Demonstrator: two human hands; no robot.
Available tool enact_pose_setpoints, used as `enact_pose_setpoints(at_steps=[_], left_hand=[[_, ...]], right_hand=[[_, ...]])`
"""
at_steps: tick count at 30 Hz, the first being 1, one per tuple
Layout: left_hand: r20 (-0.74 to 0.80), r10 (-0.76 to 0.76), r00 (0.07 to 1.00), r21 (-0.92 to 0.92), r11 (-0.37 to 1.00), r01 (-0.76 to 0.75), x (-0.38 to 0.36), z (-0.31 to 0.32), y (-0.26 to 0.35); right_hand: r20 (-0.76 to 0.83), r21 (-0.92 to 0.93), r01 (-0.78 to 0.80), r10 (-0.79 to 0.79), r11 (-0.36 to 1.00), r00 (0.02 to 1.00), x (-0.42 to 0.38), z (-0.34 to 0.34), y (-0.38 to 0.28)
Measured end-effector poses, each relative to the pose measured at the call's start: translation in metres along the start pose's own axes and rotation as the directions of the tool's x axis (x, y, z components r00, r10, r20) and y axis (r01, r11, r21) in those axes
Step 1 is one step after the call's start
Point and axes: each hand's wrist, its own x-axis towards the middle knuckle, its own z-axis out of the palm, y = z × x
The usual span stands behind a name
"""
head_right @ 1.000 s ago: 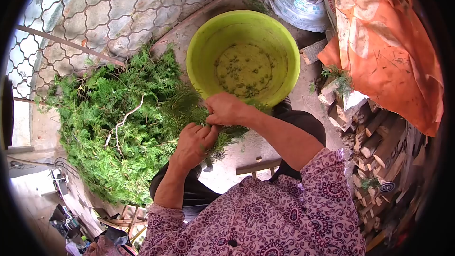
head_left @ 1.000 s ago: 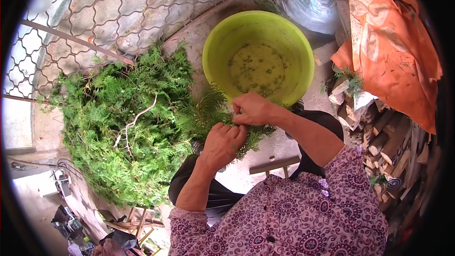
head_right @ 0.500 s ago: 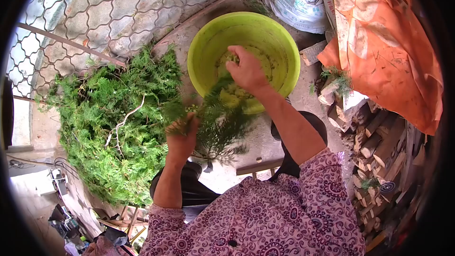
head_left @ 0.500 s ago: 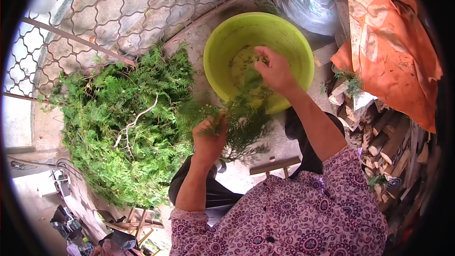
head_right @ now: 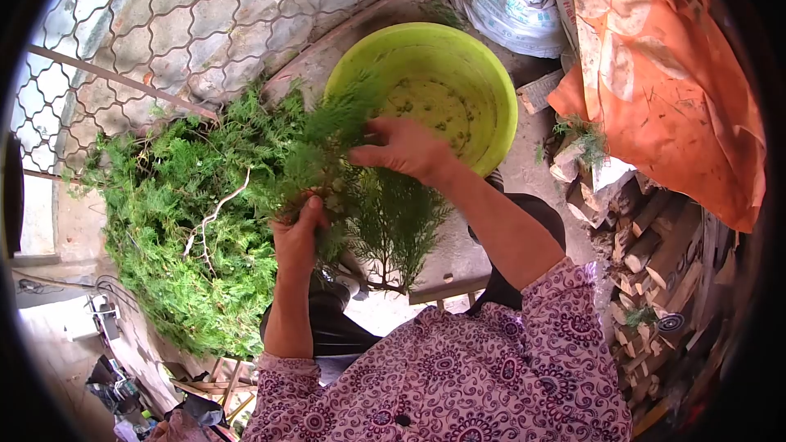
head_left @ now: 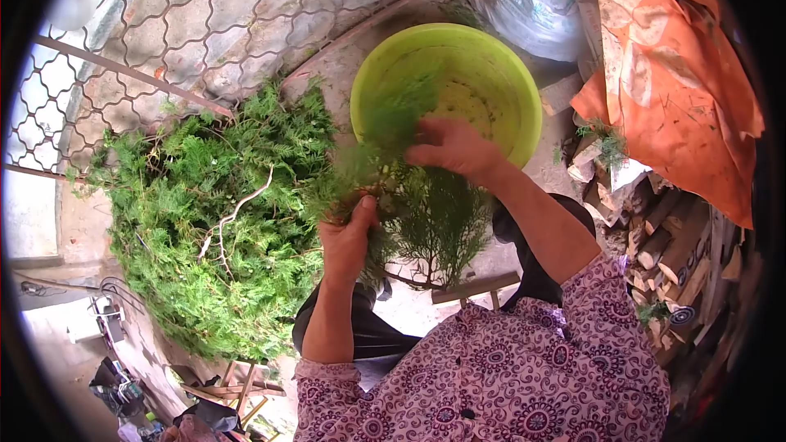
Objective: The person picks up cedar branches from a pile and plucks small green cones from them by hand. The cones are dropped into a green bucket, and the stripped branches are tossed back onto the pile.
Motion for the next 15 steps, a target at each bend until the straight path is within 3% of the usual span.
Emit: enact_pose_setpoints(at_steps=[2, 4, 6, 7, 9, 11, 12, 15], left_hand=[[0.062, -0.022, 0.998, 0.001, 1.000, 0.022, -0.002, 0.002, -0.003], [0.123, -0.043, 0.991, 0.004, 0.999, 0.043, -0.002, 0.003, -0.004], [0.198, -0.154, 0.968, 0.164, 0.979, 0.122, 0.000, 0.002, -0.002], [0.199, -0.155, 0.968, 0.165, 0.979, 0.123, 0.001, 0.001, -0.001], [0.296, -0.180, 0.938, 0.349, 0.935, 0.069, 0.003, -0.002, 0.001], [0.389, -0.168, 0.906, 0.284, 0.957, 0.056, 0.003, -0.009, 0.008], [0.478, -0.149, 0.866, 0.217, 0.975, 0.047, 0.003, -0.010, 0.010], [0.418, -0.176, 0.891, 0.219, 0.972, 0.090, 0.003, -0.009, 0.005]], right_hand=[[0.082, 0.018, 0.017, -0.019, 1.000, 0.996, -0.002, 0.001, -0.006], [0.143, 0.171, 0.056, -0.081, 0.984, 0.986, -0.001, 0.001, -0.002], [0.140, 0.174, 0.038, -0.062, 0.984, 0.988, -0.003, 0.001, -0.003], [0.137, 0.176, 0.019, -0.044, 0.984, 0.990, -0.004, 0.001, -0.004], [0.132, 0.106, -0.014, 0.000, 0.994, 0.991, -0.002, -0.001, 0.006], [0.126, 0.035, -0.047, 0.042, 0.998, 0.991, -0.001, -0.002, 0.011], [0.120, 0.076, 0.021, -0.030, 0.997, 0.992, 0.000, 0.000, 0.010], [0.130, 0.096, 0.104, -0.117, 0.990, 0.985, -0.002, 0.002, 0.001]])
